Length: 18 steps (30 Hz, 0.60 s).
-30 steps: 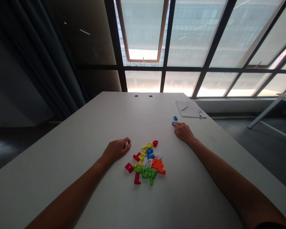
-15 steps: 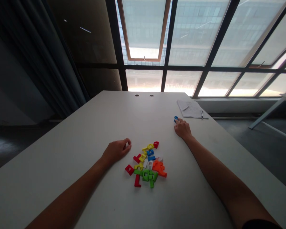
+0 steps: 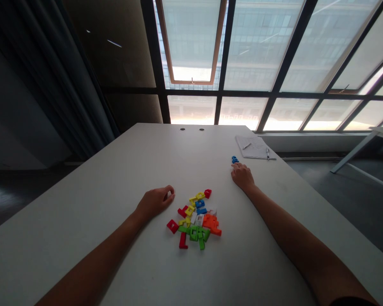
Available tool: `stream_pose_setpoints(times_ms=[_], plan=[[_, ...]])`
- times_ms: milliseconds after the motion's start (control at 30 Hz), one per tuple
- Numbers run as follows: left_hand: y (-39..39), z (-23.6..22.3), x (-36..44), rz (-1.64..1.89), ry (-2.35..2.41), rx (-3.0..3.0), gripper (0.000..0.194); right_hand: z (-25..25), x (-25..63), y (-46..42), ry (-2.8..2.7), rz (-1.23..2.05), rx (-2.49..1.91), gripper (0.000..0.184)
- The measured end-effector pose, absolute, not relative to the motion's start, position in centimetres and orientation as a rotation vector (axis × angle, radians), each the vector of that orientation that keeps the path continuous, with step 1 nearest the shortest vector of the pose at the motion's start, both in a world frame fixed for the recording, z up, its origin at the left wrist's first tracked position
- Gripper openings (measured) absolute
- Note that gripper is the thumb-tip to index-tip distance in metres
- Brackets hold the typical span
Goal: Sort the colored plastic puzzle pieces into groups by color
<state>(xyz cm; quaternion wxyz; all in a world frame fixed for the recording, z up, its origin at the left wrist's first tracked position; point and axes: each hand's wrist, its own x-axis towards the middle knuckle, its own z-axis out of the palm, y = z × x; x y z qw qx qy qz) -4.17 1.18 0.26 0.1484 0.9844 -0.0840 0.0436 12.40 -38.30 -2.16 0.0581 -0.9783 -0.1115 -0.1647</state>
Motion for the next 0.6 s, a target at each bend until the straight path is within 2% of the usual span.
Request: stream_pose_setpoints(times_ms=[167,300,433,600], plan=[[1.2,0.1,-4.2,0.126,-0.247,2.821,0.027,-2.1,7.8,-37.2,-0.705,-0.502,-2.863,0.027],[1.2,0.3,-4.2,0.128,-0.244,2.833,0.028,-2.2,3.5,-36.5,-1.144,-0.524,-2.468,0.023],[1.2,0.4,-4.3,0.131,-0.252,2.836,0.029,-1.7,0.7,-34.5,-1.368,-0.433,-2.029,0.030],[1.2,0.5,-4.4,0.130,-0.255,2.830,0.031,-1.2,-0.4,-32.2,-1.503,-0.267,-1.980,0.037]])
